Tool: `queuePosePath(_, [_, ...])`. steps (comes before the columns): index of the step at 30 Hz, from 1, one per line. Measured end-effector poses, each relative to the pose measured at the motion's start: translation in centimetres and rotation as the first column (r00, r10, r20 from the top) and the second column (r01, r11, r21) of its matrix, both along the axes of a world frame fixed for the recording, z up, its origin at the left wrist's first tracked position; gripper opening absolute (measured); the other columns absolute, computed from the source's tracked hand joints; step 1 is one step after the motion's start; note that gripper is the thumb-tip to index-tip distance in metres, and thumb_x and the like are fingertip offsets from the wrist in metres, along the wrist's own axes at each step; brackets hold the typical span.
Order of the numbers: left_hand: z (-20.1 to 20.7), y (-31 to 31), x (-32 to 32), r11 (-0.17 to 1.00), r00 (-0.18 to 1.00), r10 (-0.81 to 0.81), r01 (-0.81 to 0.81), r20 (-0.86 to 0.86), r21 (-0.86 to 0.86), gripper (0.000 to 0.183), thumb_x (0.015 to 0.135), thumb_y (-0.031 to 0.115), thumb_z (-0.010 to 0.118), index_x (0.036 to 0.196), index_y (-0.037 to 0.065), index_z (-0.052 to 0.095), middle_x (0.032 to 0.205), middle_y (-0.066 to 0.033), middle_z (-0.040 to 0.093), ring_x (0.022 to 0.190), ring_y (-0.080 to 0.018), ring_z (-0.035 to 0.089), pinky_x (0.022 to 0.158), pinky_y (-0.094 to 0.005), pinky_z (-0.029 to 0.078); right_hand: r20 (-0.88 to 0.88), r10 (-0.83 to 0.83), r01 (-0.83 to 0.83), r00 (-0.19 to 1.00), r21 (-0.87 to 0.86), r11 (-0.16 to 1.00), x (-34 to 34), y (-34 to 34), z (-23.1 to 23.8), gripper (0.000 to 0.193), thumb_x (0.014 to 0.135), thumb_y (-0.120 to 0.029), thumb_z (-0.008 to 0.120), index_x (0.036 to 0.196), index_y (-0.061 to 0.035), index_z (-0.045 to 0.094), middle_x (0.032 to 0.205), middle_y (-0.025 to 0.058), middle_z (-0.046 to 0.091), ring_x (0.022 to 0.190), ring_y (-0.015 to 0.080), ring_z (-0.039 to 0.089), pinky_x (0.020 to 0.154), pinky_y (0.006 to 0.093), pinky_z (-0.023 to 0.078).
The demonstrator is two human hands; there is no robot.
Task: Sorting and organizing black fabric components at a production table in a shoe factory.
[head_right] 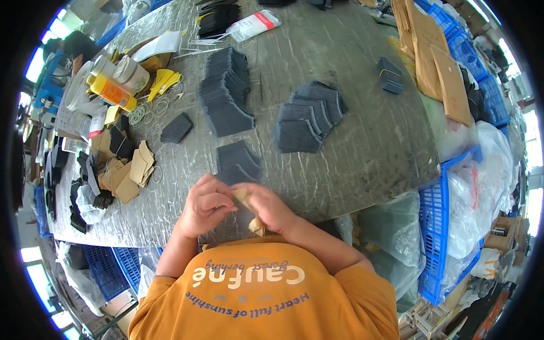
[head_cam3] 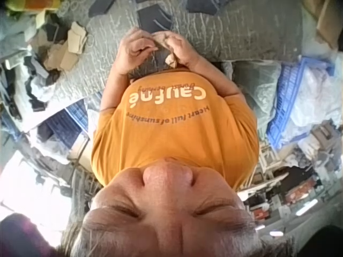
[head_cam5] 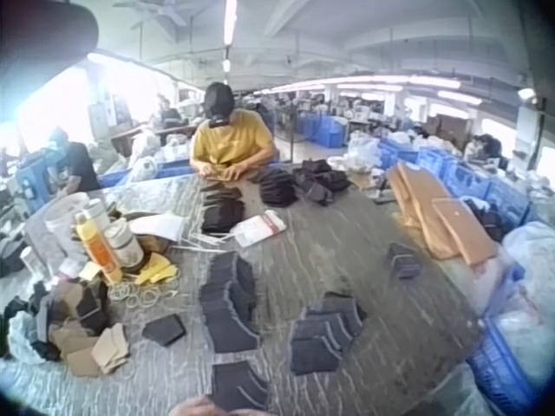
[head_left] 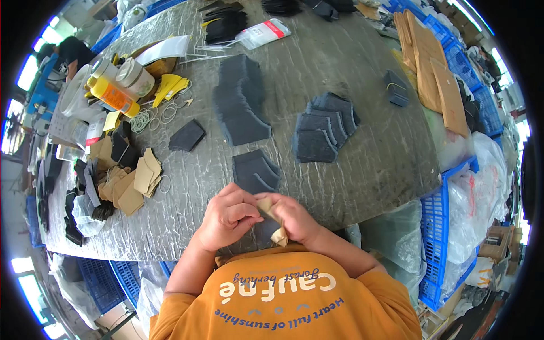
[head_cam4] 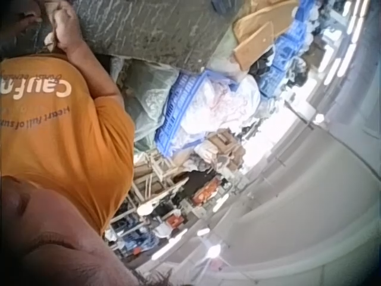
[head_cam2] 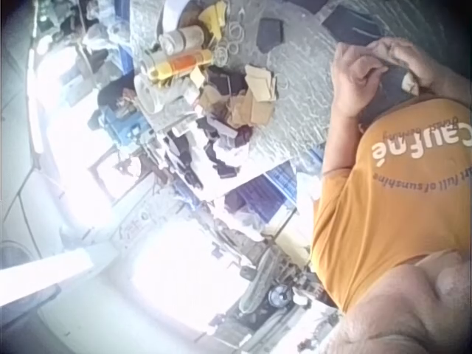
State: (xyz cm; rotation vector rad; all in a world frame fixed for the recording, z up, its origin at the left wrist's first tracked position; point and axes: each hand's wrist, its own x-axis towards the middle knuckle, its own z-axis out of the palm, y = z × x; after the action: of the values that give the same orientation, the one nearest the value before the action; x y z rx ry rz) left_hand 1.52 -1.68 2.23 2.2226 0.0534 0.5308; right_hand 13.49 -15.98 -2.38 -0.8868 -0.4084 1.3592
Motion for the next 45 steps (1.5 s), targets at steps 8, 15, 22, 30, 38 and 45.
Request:
queuePosePath(8, [-2.4, 2.6, -0.8, 0.592, 0.748, 0.417, -0.655, -0.517, -0.470, 0.006, 0.081, 0.007, 0.065, 0.078, 0.003, 0.062, 0.065, 0.0040, 0.056, 0.057, -0.0040, 0.049, 0.054, -0.0180, 0.038, -0.302, -0.225, 0.309, 0.926, 0.268, 0.912, 8.4, -2.3, -2.6, 0.006, 0.083, -0.012, 0.048, 0.088, -0.0095, 0.049, 0.077, 0.0049, 0.053, 0.070, 0.0151, 0.055, 0.051, 0.0301, 0.045])
queuePosePath(15, [-3.5, 3.4, 0.7, 0.700, 0.729, 0.298, -0.606, -0.617, -0.378, 0.006, 0.080, 0.007, 0.066, 0.077, 0.003, 0.063, 0.067, 0.0039, 0.058, 0.059, -0.0044, 0.048, 0.055, -0.0203, 0.038, 0.985, -0.092, 0.092, -0.145, 0.106, 0.990, 3.6, -2.8, -0.8, 0.020, 0.071, -0.013, 0.073, 0.090, -0.0123, 0.068, 0.064, 0.0037, 0.056, 0.055, 0.0196, 0.056, 0.051, 0.0343, 0.045])
queuePosePath(22, [-3.9, 3.5, 0.6, 0.733, 0.739, 0.303, -0.584, -0.602, -0.349, 0.006, 0.080, 0.007, 0.066, 0.077, 0.003, 0.063, 0.067, 0.0034, 0.058, 0.060, -0.0045, 0.048, 0.055, -0.0209, 0.039, 0.965, -0.092, 0.088, -0.246, 0.116, 0.989, 3.1, -2.8, -1.5, 0.009, 0.074, -0.015, 0.066, 0.082, -0.0138, 0.069, 0.061, 0.0014, 0.049, 0.056, 0.0202, 0.055, 0.047, 0.0354, 0.042])
queuePosePath(30, [-3.9, 3.8, 0.4, 0.720, 0.749, 0.284, -0.579, -0.599, -0.383, 0.004, 0.080, 0.003, 0.064, 0.078, 0.002, 0.061, 0.067, 0.0023, 0.057, 0.056, -0.0061, 0.051, 0.052, -0.0209, 0.040, 0.953, -0.099, 0.063, -0.286, 0.122, 0.991, 3.1, -2.9, -1.7, 0.010, 0.074, -0.014, 0.065, 0.083, -0.0136, 0.069, 0.065, 0.0017, 0.049, 0.056, 0.0197, 0.054, 0.046, 0.0349, 0.041])
queuePosePath(38, [-4.2, 4.1, 0.1, 0.730, 0.759, 0.265, -0.561, -0.595, -0.391, 0.005, 0.080, 0.003, 0.065, 0.078, 0.002, 0.061, 0.066, 0.0014, 0.058, 0.055, -0.0065, 0.051, 0.052, -0.0209, 0.040, 0.952, -0.131, 0.008, -0.276, 0.139, 0.990, 2.7, -2.7, -1.6, 0.013, 0.072, -0.013, 0.065, 0.085, -0.0130, 0.069, 0.069, 0.0034, 0.046, 0.055, 0.0197, 0.053, 0.047, 0.0338, 0.042])
queuePosePath(45, [-4.2, 4.0, 0.2, 0.740, 0.757, 0.275, -0.560, -0.593, -0.372, 0.005, 0.080, 0.005, 0.065, 0.078, 0.002, 0.061, 0.066, 0.0018, 0.058, 0.055, -0.0064, 0.052, 0.052, -0.0209, 0.040, 0.932, -0.154, -0.006, -0.327, 0.161, 0.987, 2.6, -2.4, -1.4, 0.011, 0.073, -0.013, 0.065, 0.083, -0.0111, 0.068, 0.082, 0.0013, 0.056, 0.055, 0.0173, 0.053, 0.048, 0.0325, 0.043])
